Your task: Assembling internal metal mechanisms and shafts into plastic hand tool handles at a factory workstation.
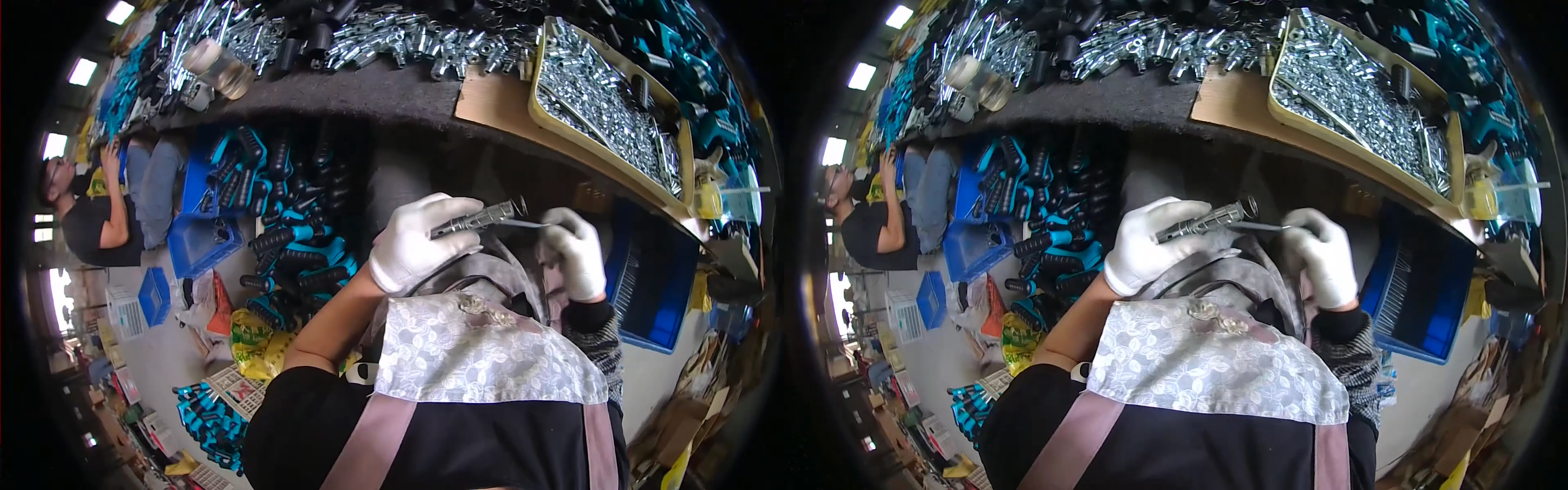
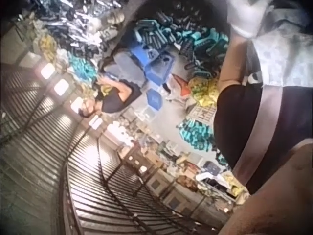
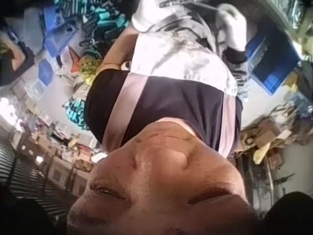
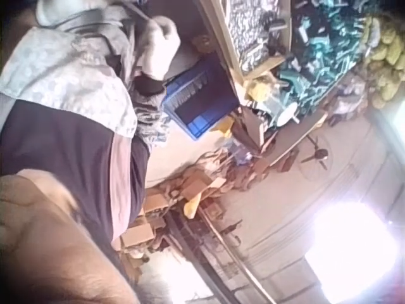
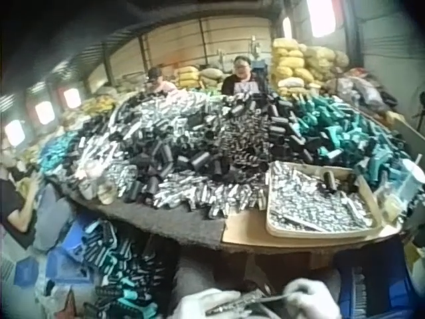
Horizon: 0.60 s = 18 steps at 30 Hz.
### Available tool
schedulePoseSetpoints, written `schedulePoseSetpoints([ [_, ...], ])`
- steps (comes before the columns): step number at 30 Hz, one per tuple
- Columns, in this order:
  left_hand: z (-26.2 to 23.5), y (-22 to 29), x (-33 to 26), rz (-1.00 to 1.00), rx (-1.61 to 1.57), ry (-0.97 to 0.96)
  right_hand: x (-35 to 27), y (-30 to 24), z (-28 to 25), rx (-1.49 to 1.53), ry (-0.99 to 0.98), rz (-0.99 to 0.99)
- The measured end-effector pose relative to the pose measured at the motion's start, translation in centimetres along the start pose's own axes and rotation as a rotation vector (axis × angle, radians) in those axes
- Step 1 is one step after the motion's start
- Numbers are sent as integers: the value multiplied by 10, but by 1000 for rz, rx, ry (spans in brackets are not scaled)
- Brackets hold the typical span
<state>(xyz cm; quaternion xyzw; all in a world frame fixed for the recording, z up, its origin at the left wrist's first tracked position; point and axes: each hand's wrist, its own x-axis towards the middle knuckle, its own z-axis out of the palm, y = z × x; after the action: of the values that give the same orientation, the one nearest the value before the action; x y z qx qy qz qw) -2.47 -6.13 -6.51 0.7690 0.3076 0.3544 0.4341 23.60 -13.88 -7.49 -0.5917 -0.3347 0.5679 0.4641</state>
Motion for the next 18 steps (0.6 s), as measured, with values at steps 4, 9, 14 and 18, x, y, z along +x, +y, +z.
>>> schedulePoseSetpoints([
  [4, -14, -1, 1, -44, 70, -34, -5, -30, -25, -84, 141, -83],
  [9, -16, 8, -1, -23, 115, -83, -3, -46, -17, -229, 22, -99],
  [14, -19, 8, 0, -17, 157, -84, -4, -53, -14, -280, -66, -97],
  [18, -18, 4, -2, 22, 151, -87, -10, -65, -14, -291, -90, -28],
])
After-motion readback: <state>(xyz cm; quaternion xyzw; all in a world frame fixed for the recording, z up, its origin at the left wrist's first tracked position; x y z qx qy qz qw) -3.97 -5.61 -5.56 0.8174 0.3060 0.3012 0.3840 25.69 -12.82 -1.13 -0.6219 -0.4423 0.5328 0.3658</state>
